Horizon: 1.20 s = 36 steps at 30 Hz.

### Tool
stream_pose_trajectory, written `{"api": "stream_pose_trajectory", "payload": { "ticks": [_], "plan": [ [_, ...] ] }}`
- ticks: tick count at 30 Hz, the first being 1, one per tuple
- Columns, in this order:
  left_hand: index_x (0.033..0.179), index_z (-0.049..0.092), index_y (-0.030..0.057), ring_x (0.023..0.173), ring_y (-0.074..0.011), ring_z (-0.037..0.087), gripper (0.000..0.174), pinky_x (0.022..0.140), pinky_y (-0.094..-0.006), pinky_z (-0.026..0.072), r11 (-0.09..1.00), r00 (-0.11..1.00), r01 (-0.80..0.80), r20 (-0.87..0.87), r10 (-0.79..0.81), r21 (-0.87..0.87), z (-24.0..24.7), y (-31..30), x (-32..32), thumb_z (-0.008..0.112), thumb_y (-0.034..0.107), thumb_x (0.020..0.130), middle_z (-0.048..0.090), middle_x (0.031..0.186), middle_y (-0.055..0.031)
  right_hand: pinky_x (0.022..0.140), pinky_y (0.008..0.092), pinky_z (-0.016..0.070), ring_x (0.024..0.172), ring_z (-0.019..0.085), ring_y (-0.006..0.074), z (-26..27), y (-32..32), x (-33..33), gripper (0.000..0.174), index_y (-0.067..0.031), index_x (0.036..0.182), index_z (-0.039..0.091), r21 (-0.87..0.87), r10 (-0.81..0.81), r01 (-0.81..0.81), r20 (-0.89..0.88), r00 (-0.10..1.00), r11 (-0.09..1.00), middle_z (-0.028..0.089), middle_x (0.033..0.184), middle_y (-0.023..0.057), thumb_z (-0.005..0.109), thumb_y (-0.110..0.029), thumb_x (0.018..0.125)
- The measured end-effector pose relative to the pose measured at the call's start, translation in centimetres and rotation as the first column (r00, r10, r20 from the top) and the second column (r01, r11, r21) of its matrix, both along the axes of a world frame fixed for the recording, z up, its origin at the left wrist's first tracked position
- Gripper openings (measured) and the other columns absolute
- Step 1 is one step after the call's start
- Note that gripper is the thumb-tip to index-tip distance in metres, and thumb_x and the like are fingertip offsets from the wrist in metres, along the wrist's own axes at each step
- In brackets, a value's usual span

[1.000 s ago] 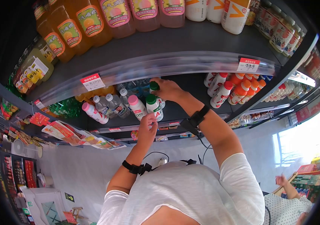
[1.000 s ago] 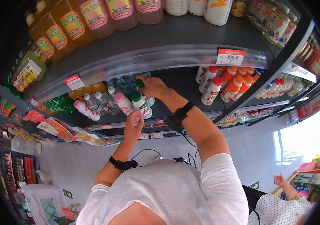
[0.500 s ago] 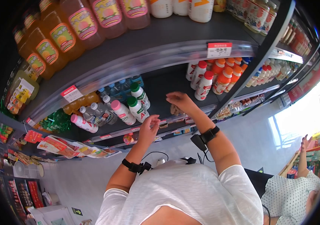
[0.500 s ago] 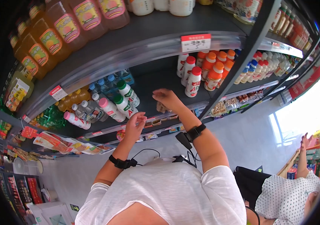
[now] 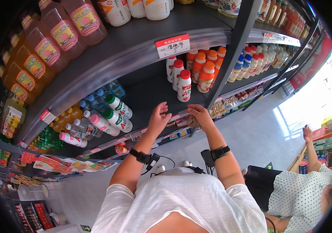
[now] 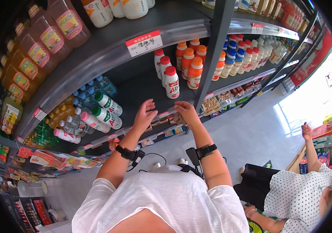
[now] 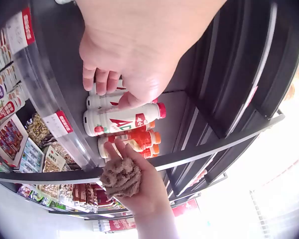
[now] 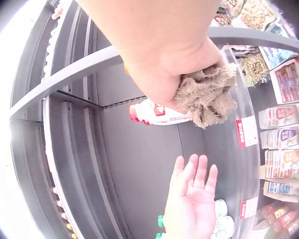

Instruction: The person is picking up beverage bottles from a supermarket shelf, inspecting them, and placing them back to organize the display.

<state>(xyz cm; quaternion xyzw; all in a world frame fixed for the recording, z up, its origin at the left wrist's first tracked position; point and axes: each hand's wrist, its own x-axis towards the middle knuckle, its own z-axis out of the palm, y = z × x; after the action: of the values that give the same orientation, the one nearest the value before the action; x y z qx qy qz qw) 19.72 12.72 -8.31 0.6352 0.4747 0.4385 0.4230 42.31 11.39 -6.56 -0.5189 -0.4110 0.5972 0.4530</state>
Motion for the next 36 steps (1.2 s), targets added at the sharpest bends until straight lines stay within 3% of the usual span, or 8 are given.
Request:
{"api": "stream_pose_trajectory", "payload": {
  "ticks": [8,11,12,19,23,26,35,36],
  "plan": [
    [0.150,0.020,0.0076,0.133,-0.0333,0.037,0.105,0.105,-0.0441,0.0390,0.989,0.988,-0.149,-0.036,0.148,-0.025,-0.7,6.1,6.4,0.084,0.019,0.068,0.037,0.140,-0.0232,0.083,0.0266,0.0473,0.094,0.060,0.0130,-1.2,-0.4,2.9,0.033,0.0016,0.118,0.062,0.011,0.076,-0.076,0.048,0.996,0.997,0.066,0.102,0.0072,0.065,-0.015,0.090],
    [0.153,0.013,0.0130,0.137,-0.0338,0.032,0.112,0.109,-0.0425,0.0349,0.991,0.983,-0.121,-0.145,0.111,-0.057,2.1,6.9,7.3,0.085,0.019,0.067,0.027,0.149,-0.0208,0.084,0.0268,0.0472,0.094,0.060,0.0133,-1.9,-0.8,4.1,0.034,0.0012,0.119,0.061,-0.002,0.132,-0.133,0.106,0.986,0.991,0.067,0.102,0.0066,0.065,-0.016,0.090],
    [0.153,0.013,0.0119,0.137,-0.0337,0.032,0.116,0.109,-0.0409,0.0344,0.994,0.995,-0.088,-0.062,0.084,-0.070,2.0,7.5,7.5,0.084,0.013,0.061,0.031,0.147,-0.0188,0.085,0.0271,0.0473,0.096,0.061,0.0137,-2.1,-0.9,4.5,0.034,0.0009,0.120,0.061,-0.009,0.155,-0.155,0.139,0.978,0.988,0.067,0.103,0.0064,0.064,-0.017,0.091],
    [0.148,0.020,0.0089,0.128,-0.0276,0.045,0.112,0.106,-0.0389,0.0388,0.990,0.981,0.067,0.188,-0.042,-0.127,0.2,10.1,8.7,0.078,0.001,0.052,0.047,0.132,-0.0128,0.080,0.0255,0.0472,0.093,0.061,0.0115,-2.8,-1.8,6.3,0.036,-0.0008,0.122,0.060,-0.059,0.185,-0.177,0.195,0.963,0.982,0.068,0.103,0.0051,0.064,-0.020,0.092],
    [0.148,0.018,0.0101,0.126,-0.0261,0.047,0.113,0.105,-0.0390,0.0395,0.969,0.986,-0.163,0.008,0.164,0.184,-3.2,11.9,9.6,0.081,0.003,0.054,0.046,0.133,-0.0103,0.078,0.0253,0.0468,0.090,0.060,0.0105,-2.8,-2.2,6.4,0.035,-0.0004,0.120,0.062,-0.117,0.195,-0.173,0.213,0.957,0.978,0.067,0.100,0.0035,0.064,-0.020,0.091],
    [0.149,0.017,0.0102,0.126,-0.0262,0.046,0.113,0.105,-0.0393,0.0397,0.999,0.988,-0.033,0.150,0.029,0.020,-1.4,11.4,9.3,0.080,0.003,0.056,0.045,0.134,-0.0108,0.078,0.0255,0.0470,0.089,0.060,0.0105,-3.6,-2.4,6.7,0.033,-0.0002,0.118,0.063,-0.100,0.211,-0.192,0.249,0.945,0.976,0.068,0.098,0.0029,0.064,-0.019,0.090],
    [0.150,0.012,0.0083,0.127,-0.0261,0.046,0.113,0.105,-0.0379,0.0401,0.999,0.971,0.023,0.238,-0.014,-0.036,-0.8,10.5,10.7,0.081,0.004,0.061,0.044,0.138,-0.0134,0.080,0.0253,0.0467,0.089,0.060,0.0111,-5.5,-2.4,6.7,0.033,0.0001,0.118,0.063,-0.094,0.215,-0.201,0.161,0.963,0.975,0.068,0.098,0.0034,0.064,-0.017,0.090],
    [0.151,-0.005,-0.0005,0.128,-0.0267,0.047,0.127,0.103,-0.0346,0.0424,0.996,0.964,0.060,0.263,-0.039,-0.071,0.3,10.2,10.8,0.081,-0.003,0.059,0.039,0.143,-0.0179,0.079,0.0253,0.0467,0.089,0.060,0.0110,-5.1,-2.4,6.4,0.033,0.0002,0.118,0.062,-0.087,0.211,-0.200,0.156,0.965,0.976,0.068,0.098,0.0036,0.064,-0.017,0.090]
  ]
}}
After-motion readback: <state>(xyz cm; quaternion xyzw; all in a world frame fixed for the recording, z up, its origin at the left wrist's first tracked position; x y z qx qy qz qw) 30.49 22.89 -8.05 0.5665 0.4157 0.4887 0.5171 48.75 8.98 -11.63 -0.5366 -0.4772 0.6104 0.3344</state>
